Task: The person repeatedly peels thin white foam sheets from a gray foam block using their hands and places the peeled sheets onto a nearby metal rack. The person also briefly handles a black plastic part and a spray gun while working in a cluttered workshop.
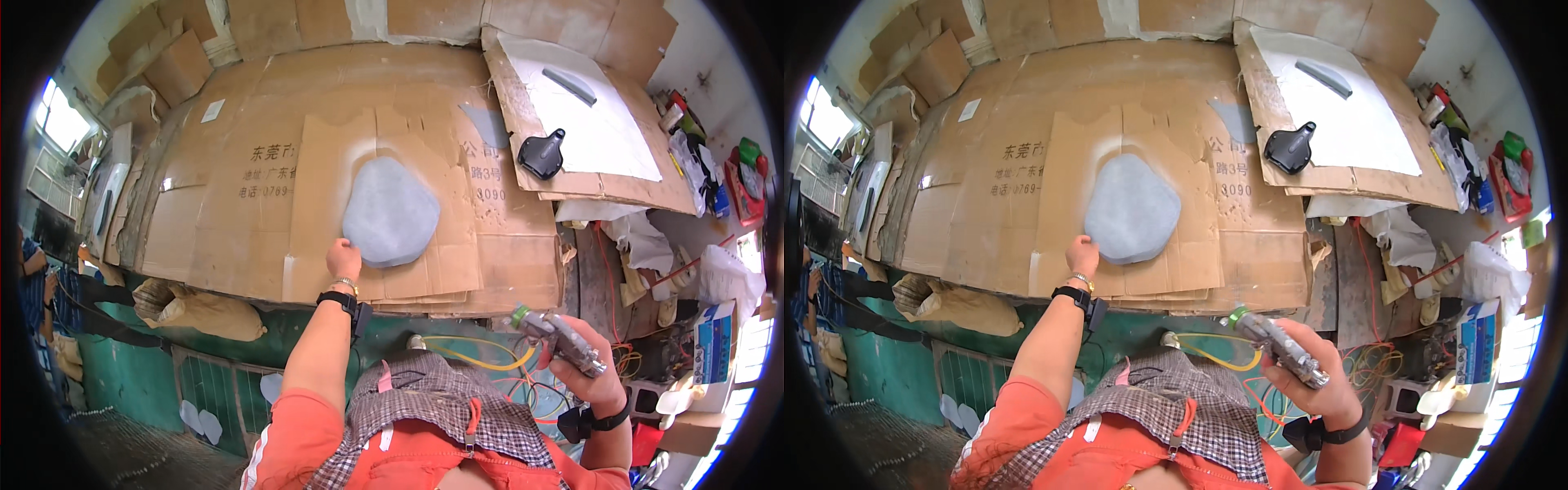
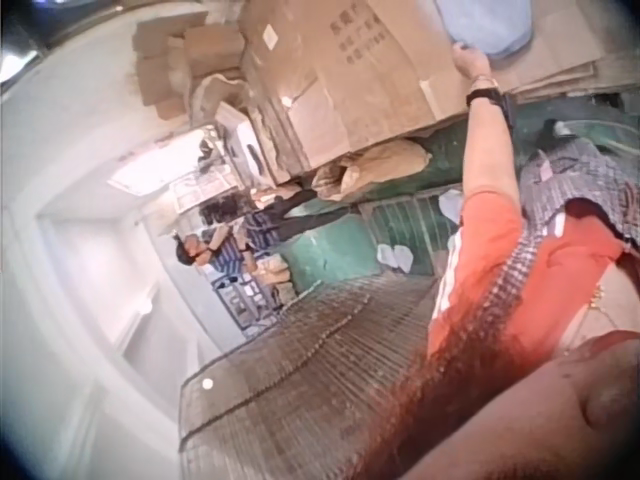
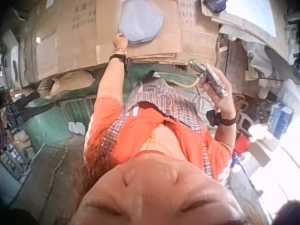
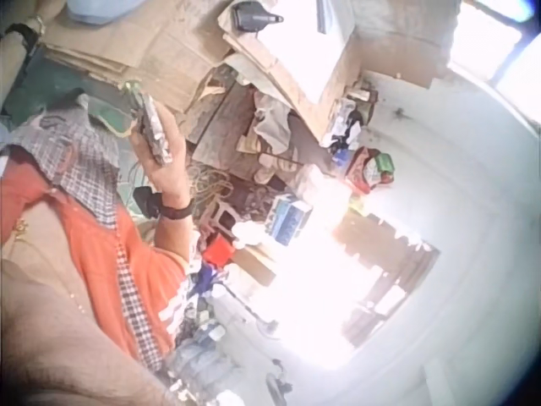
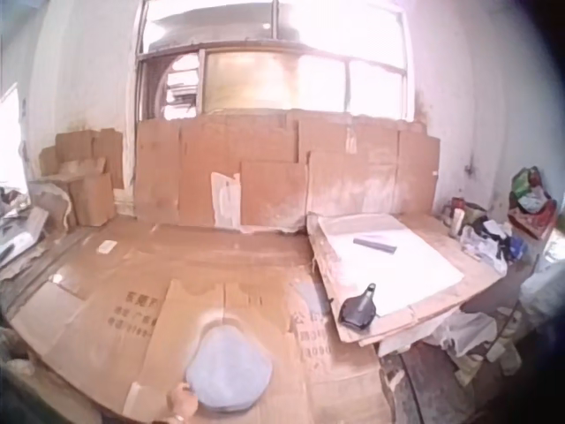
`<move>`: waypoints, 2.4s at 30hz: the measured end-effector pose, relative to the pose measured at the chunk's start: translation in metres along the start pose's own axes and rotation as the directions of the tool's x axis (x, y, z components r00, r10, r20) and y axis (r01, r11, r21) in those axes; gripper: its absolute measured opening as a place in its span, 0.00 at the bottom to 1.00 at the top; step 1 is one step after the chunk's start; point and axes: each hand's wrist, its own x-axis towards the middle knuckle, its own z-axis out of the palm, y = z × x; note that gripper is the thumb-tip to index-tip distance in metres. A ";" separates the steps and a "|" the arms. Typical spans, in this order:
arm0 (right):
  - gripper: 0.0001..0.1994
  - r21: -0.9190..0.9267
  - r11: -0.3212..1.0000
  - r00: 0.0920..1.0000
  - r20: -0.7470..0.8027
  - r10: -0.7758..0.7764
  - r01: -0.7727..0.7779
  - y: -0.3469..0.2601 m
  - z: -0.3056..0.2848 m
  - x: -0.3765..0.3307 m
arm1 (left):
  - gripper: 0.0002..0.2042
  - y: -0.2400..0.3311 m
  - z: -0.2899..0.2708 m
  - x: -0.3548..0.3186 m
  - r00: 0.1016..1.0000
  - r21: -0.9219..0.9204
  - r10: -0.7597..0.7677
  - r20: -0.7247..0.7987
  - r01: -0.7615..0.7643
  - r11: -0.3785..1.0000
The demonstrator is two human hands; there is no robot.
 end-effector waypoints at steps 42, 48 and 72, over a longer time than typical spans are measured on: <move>0.28 0.149 0.988 0.985 -0.170 -0.007 0.033 0.040 0.003 0.000 | 0.06 0.121 -0.061 0.003 0.911 -0.537 -0.134 0.390 0.343 0.770; 0.26 0.171 0.985 0.993 -0.114 0.016 0.004 0.043 0.012 -0.001 | 0.06 0.065 -0.043 -0.012 0.891 -0.617 -0.362 0.273 0.451 0.644; 0.28 0.136 0.991 0.991 -0.135 0.016 0.002 0.014 0.018 -0.002 | 0.13 0.036 -0.255 -0.020 0.998 -0.998 0.019 -0.062 -0.063 0.013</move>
